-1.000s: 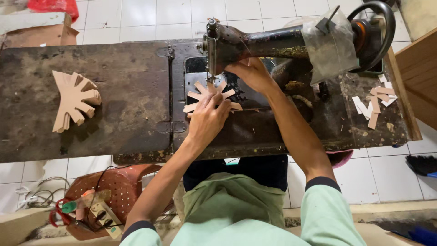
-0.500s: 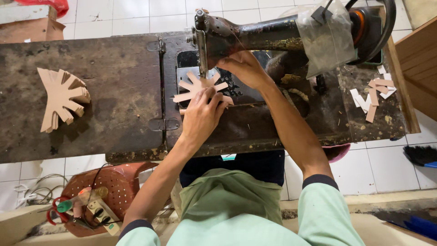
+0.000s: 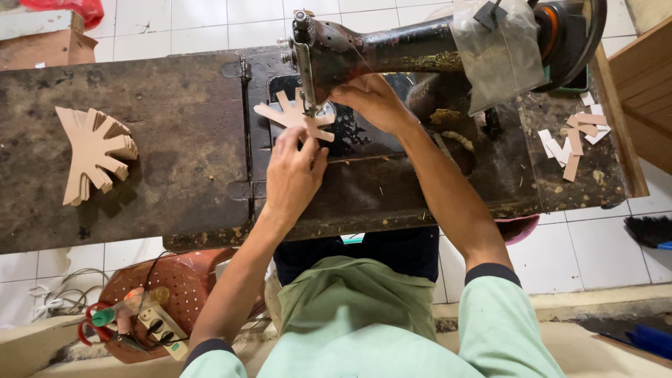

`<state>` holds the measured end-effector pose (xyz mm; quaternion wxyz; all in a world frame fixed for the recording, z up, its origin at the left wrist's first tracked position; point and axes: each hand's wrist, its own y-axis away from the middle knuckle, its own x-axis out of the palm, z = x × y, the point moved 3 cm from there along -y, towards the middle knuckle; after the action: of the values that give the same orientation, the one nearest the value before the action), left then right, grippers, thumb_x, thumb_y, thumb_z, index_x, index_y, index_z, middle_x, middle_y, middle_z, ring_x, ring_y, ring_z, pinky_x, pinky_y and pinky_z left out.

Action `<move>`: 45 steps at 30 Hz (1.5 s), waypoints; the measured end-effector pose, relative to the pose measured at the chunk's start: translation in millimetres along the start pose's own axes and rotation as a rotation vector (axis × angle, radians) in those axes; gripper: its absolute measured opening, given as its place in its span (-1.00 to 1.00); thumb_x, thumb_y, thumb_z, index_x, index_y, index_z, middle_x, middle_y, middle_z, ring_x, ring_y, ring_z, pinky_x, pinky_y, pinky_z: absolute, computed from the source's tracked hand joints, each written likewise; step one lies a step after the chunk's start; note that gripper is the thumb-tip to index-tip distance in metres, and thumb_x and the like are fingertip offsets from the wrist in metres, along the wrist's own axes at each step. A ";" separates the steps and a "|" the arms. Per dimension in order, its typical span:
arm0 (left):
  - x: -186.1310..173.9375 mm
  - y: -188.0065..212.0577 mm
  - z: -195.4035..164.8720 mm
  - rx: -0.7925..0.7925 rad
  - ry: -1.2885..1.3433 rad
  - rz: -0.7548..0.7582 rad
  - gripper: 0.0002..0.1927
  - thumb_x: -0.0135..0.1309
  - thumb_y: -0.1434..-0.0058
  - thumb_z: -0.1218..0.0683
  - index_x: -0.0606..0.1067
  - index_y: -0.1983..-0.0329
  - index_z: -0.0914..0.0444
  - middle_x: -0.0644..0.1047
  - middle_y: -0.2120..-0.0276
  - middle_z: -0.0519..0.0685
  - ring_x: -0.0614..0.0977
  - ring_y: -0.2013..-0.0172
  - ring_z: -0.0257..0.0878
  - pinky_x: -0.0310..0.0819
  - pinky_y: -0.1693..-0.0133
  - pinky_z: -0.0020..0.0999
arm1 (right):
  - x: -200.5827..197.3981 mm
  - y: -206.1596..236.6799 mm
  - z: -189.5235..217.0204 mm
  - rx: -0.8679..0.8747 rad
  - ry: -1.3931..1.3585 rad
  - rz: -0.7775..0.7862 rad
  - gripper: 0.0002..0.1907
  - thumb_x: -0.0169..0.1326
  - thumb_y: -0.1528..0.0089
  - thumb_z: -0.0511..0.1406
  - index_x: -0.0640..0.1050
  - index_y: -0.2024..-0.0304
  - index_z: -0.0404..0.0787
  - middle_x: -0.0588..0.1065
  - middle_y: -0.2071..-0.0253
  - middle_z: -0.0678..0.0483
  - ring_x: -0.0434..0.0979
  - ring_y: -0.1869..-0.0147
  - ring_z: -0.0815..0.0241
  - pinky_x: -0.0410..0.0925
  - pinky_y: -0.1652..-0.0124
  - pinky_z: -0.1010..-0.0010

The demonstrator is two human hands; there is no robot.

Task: The person sits at a treadle sewing machine and stitches along the edges of fan-shaped leather pieces, feeding each piece under the needle and guiding it with both hands. They use scissors to trim threads, place finished pieces on a growing stack on the table, and pick up new pieces to repeat the process.

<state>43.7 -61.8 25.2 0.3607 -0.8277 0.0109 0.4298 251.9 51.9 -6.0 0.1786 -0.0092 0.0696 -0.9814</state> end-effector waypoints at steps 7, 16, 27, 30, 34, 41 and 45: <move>6.9 1.1 34.2 -0.087 -0.074 0.063 -0.72 0.14 -0.16 0.22 0.47 0.07 0.40 0.48 -0.05 0.23 0.50 -0.16 0.13 0.37 -0.20 -0.06 | 0.8 0.9 0.8 0.005 0.030 0.029 -0.76 0.06 -0.42 -0.30 0.60 0.02 -0.37 0.63 0.03 -0.10 0.63 -0.10 0.14 0.45 -0.21 0.29; 21.1 -27.8 68.4 -0.038 0.038 0.092 -0.59 0.14 -0.31 0.16 0.52 -0.22 0.33 0.53 -0.23 0.14 0.47 -0.28 0.09 0.31 -0.28 -0.04 | 5.4 -2.1 1.8 -0.096 -0.234 0.112 -0.70 0.05 -0.41 -0.34 0.50 -0.15 -0.37 0.54 -0.13 -0.08 0.56 -0.26 0.09 0.38 -0.39 0.14; 23.7 -56.7 80.9 -0.082 0.169 0.309 -0.62 0.30 -0.17 -0.05 0.65 -0.03 0.15 0.45 -0.34 0.07 0.30 -0.36 0.24 0.14 -0.32 0.13 | 0.6 -6.1 -10.8 -0.096 -0.193 0.111 -0.71 0.04 -0.42 -0.34 0.50 -0.10 -0.46 0.56 -0.12 -0.16 0.59 -0.25 0.09 0.38 -0.34 0.20; 26.2 -60.4 89.0 -0.066 0.228 0.350 -0.57 0.29 -0.18 -0.07 0.62 -0.10 0.13 0.40 -0.37 0.05 0.25 -0.42 0.21 0.10 -0.37 0.13 | 0.7 -5.8 -10.7 -0.095 -0.136 0.090 -0.73 0.02 -0.39 -0.34 0.49 -0.06 -0.43 0.55 -0.09 -0.13 0.59 -0.24 0.11 0.39 -0.34 0.21; 27.1 -61.3 94.9 -0.026 0.212 0.382 -0.60 0.25 -0.23 -0.07 0.61 -0.11 0.14 0.42 -0.36 0.04 0.24 -0.43 0.22 0.06 -0.36 0.14 | 2.3 -4.2 -9.3 -0.092 -0.150 0.087 -0.76 0.02 -0.45 -0.34 0.52 -0.03 -0.46 0.54 -0.06 -0.16 0.56 -0.19 0.09 0.41 -0.33 0.13; 8.4 -54.4 87.4 0.089 -0.059 0.302 -0.61 0.19 -0.31 -0.13 0.63 -0.08 0.16 0.49 -0.24 0.07 0.34 -0.34 0.15 0.10 -0.31 0.15 | 7.4 -3.7 -1.3 -0.137 -0.156 0.120 -0.72 0.03 -0.42 -0.35 0.44 -0.14 -0.37 0.51 -0.12 -0.10 0.54 -0.30 0.08 0.34 -0.35 0.17; -9.6 -30.0 62.5 0.066 -0.095 0.322 -0.52 0.17 -0.35 -0.23 0.62 0.03 0.27 0.55 -0.04 0.11 0.45 -0.24 0.06 0.24 -0.27 0.05 | 5.6 -3.5 -2.9 -0.084 -0.099 0.066 -0.67 0.03 -0.37 -0.34 0.42 -0.16 -0.34 0.52 -0.14 -0.08 0.53 -0.30 0.09 0.34 -0.31 0.20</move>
<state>3.5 -4.5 26.6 0.3145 -0.7817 0.1404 0.5200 245.3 53.6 -8.4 0.2135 -0.0628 0.1020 -0.9696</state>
